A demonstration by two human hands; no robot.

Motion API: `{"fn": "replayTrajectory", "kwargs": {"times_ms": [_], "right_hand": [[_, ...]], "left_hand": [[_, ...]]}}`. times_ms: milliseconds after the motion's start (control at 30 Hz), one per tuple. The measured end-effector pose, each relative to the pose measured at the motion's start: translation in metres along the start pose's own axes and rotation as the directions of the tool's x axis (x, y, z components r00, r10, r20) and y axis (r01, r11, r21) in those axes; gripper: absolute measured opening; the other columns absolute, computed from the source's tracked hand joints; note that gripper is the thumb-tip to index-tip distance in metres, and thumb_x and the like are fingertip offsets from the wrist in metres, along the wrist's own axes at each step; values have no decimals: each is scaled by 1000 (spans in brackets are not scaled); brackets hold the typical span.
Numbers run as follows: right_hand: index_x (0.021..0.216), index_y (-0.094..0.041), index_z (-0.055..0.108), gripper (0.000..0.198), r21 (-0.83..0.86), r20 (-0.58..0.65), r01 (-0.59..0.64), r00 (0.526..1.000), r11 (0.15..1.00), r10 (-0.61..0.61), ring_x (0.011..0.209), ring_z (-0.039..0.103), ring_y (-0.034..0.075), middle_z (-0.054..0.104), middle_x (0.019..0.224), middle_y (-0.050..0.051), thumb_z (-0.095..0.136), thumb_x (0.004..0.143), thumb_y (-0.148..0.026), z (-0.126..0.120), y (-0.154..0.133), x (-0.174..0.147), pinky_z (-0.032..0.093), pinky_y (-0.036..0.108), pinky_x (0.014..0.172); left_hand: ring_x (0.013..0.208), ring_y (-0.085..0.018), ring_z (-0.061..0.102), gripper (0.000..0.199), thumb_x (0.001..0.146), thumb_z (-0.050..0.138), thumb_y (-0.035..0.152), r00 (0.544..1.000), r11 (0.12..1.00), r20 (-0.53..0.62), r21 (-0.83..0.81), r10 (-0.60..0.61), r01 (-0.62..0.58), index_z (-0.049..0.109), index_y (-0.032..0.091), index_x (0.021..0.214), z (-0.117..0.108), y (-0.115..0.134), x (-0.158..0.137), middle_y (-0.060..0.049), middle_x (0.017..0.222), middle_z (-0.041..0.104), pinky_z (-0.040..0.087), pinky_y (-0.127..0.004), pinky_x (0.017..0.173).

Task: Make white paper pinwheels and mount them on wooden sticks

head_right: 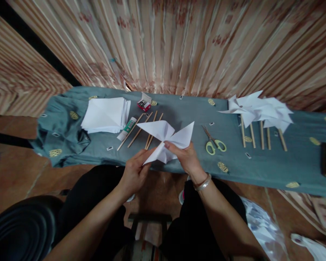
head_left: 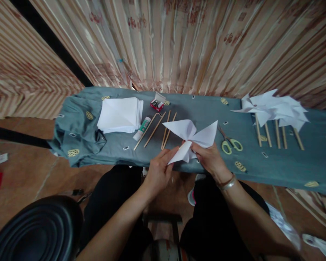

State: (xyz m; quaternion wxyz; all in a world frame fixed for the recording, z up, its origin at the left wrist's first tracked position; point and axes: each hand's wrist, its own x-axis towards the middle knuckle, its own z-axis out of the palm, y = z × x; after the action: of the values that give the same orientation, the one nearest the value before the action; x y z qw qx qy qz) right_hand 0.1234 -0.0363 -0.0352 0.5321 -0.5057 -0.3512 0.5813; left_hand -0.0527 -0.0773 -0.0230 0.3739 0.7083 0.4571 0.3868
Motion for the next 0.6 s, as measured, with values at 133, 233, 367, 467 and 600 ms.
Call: {"fn": "replayTrajectory", "kwargs": {"times_ms": [133, 233, 367, 467, 600], "right_hand": [[86, -18, 73, 34, -20, 44, 23, 999, 1000, -22, 77, 68, 18, 76, 90, 3, 85, 58, -33, 0, 0, 3, 55, 32, 75], [86, -18, 74, 36, -28, 47, 29, 998, 999, -28, 75, 67, 18, 76, 88, 4, 86, 56, -33, 1, -3, 4, 55, 32, 73], [82, -17, 73, 33, -99, 3, 83, 997, 992, -83, 79, 68, 21, 76, 84, 5, 85, 57, -35, -1, -4, 4, 56, 34, 73], [80, -17, 74, 30, -172, -2, 153, 988, 973, -156, 84, 69, 23, 76, 84, 7, 84, 59, -36, -2, -5, 3, 56, 36, 77], [78, -16, 74, 31, -282, -25, 185, 979, 941, -201, 79, 70, 24, 76, 83, 8, 84, 58, -38, 2, -14, -2, 58, 36, 72]], "left_hand": [[78, -19, 59, 24, 88, 50, 22, 986, 966, -27, -206, -165, 156, 73, 18, 89, 4, 2, 2, -5, 83, 66, 46, -28, 76], [68, -15, 53, 20, 84, 57, 27, 954, 896, -19, -349, -300, 274, 71, 17, 75, 7, 4, 2, -2, 73, 63, 42, -25, 67], [63, -14, 50, 23, 77, 66, 37, 902, 775, 42, -496, -429, 392, 70, 16, 70, 10, 8, 2, 0, 62, 57, 37, -23, 59], [64, -15, 50, 25, 74, 69, 41, 886, 735, 58, -535, -461, 417, 70, 16, 69, 11, 10, 2, 1, 57, 54, 35, -23, 56], [67, -15, 52, 24, 76, 68, 40, 905, 758, 37, -533, -424, 376, 69, 16, 73, 13, 8, 3, 0, 64, 59, 39, -24, 61]]}}
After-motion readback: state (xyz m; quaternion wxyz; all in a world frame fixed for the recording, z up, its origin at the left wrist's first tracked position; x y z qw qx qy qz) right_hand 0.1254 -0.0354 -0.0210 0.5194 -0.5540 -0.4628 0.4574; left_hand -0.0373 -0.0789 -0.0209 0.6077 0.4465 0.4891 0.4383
